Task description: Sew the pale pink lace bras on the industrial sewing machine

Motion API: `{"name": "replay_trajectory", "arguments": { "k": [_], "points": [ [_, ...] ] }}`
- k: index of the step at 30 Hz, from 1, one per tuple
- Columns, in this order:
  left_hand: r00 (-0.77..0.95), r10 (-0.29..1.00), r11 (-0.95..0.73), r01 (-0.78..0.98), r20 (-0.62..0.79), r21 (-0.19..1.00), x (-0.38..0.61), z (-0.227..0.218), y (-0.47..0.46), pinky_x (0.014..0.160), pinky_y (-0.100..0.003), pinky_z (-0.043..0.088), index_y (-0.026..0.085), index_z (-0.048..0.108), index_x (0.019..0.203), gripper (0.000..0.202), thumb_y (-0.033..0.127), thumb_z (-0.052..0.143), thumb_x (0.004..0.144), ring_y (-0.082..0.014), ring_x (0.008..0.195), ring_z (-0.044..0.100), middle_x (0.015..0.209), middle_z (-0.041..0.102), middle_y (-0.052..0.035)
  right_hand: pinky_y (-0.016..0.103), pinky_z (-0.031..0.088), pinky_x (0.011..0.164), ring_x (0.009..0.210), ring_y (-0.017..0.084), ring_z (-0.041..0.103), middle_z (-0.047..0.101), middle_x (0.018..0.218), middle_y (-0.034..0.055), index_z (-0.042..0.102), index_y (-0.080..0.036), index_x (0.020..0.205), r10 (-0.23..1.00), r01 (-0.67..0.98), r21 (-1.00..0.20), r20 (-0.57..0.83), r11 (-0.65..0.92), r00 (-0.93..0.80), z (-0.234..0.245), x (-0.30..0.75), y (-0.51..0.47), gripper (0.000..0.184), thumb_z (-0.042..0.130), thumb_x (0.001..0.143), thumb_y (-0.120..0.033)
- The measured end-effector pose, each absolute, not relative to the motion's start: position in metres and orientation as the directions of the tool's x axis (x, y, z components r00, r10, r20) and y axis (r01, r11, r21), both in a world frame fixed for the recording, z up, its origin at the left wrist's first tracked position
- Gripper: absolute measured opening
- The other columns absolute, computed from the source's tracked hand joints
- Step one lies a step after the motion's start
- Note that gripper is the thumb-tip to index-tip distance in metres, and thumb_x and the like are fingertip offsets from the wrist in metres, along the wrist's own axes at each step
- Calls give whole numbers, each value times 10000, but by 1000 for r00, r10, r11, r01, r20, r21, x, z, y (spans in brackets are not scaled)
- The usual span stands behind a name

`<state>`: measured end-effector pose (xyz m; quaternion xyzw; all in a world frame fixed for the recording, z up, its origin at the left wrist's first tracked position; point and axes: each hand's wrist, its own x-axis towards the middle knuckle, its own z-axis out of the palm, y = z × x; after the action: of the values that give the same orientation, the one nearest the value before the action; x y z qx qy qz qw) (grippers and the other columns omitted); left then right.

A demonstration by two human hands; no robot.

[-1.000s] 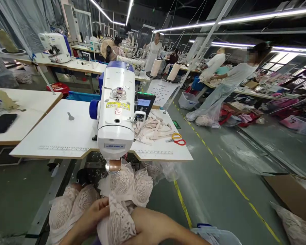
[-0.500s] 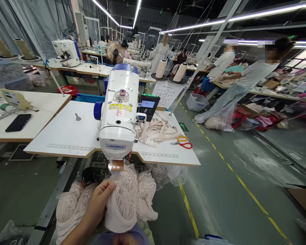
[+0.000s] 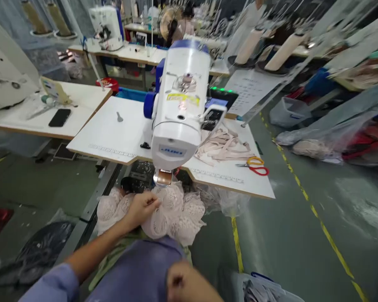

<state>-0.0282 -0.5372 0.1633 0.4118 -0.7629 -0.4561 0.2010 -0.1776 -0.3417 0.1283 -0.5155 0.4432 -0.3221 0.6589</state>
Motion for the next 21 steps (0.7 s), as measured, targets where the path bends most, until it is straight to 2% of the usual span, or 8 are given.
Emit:
{"name": "replay_trajectory", "arguments": {
  "k": [1, 3, 5, 6, 8, 11, 14, 21],
  "points": [
    [-648, -758, 281, -422, -70, 862, -30, 167, -535, 625, -238, 373, 151, 657, 730, 326, 401, 561, 916, -134, 642, 565, 673, 651, -17, 292, 472, 530, 509, 164, 542, 566, 551, 21, 605, -209, 622, -947, -33, -982, -189, 187, 262, 134, -190, -349, 688, 498, 801, -865],
    [-769, -636, 343, -345, -54, 874, -36, 176, -530, 617, -226, 359, 153, 659, 762, 320, 387, 540, 945, -113, 627, 540, 675, 641, -6, 392, 541, 785, 824, 254, 660, 712, 871, 102, 700, -222, 888, -988, -218, -974, -22, 56, -155, 146, -216, -377, 574, 604, 811, -782],
    [-836, -548, 385, -274, -21, 881, -44, 186, -527, 600, -221, 341, 157, 636, 755, 339, 379, 507, 977, -98, 606, 512, 659, 616, 5, 480, 489, 980, 1157, 350, 610, 676, 1251, 166, 675, -221, 1206, -978, -373, -928, 67, 12, -199, 154, -237, -413, 822, 747, 638, -811],
    [-849, -528, 407, -255, -2, 877, -47, 191, -528, 594, -221, 332, 159, 622, 749, 342, 367, 491, 987, -94, 599, 503, 653, 605, 9, 455, 502, 954, 1130, 337, 628, 689, 1231, 154, 682, -222, 1203, -995, -373, -928, 38, 1, -97, 156, -243, -429, 783, 738, 672, -795],
    [-839, -544, 457, -265, 31, 849, -50, 200, -536, 567, -226, 294, 160, 579, 707, 355, 355, 485, 990, -87, 566, 463, 610, 554, 21, 360, 525, 775, 879, 265, 679, 740, 956, 101, 731, -210, 980, -997, -322, -946, -51, 29, 60, 161, -247, -455, 579, 649, 802, -755],
    [-768, -640, 457, -371, 9, 808, -50, 210, -561, 517, -244, 207, 164, 435, 571, 487, 441, 552, 956, -78, 509, 329, 506, 367, 47, 280, 433, 598, 621, 178, 580, 636, 648, 23, 657, -202, 717, -994, -280, -953, -113, 111, -10, 168, -244, -476, 493, 578, 910, -649],
    [-694, -715, 328, -440, -85, 836, -47, 214, -591, 501, -237, 222, 171, 421, 563, 521, 505, 630, 903, -77, 511, 313, 514, 348, 51, 275, 405, 612, 650, 177, 569, 634, 668, 16, 652, -196, 751, -983, -305, -940, -111, 151, -146, 174, -242, -494, 430, 596, 905, -594],
    [-556, -827, 262, -503, -77, 823, -53, 214, -623, 527, -238, 285, 185, 491, 674, 263, 311, 630, 860, -94, 531, 356, 526, 357, 57, 265, 376, 601, 620, 151, 505, 532, 602, -12, 572, -195, 637, -974, -310, -931, -145, 194, -173, 167, -255, -531, 493, 587, 882, -622]
  ]
}}
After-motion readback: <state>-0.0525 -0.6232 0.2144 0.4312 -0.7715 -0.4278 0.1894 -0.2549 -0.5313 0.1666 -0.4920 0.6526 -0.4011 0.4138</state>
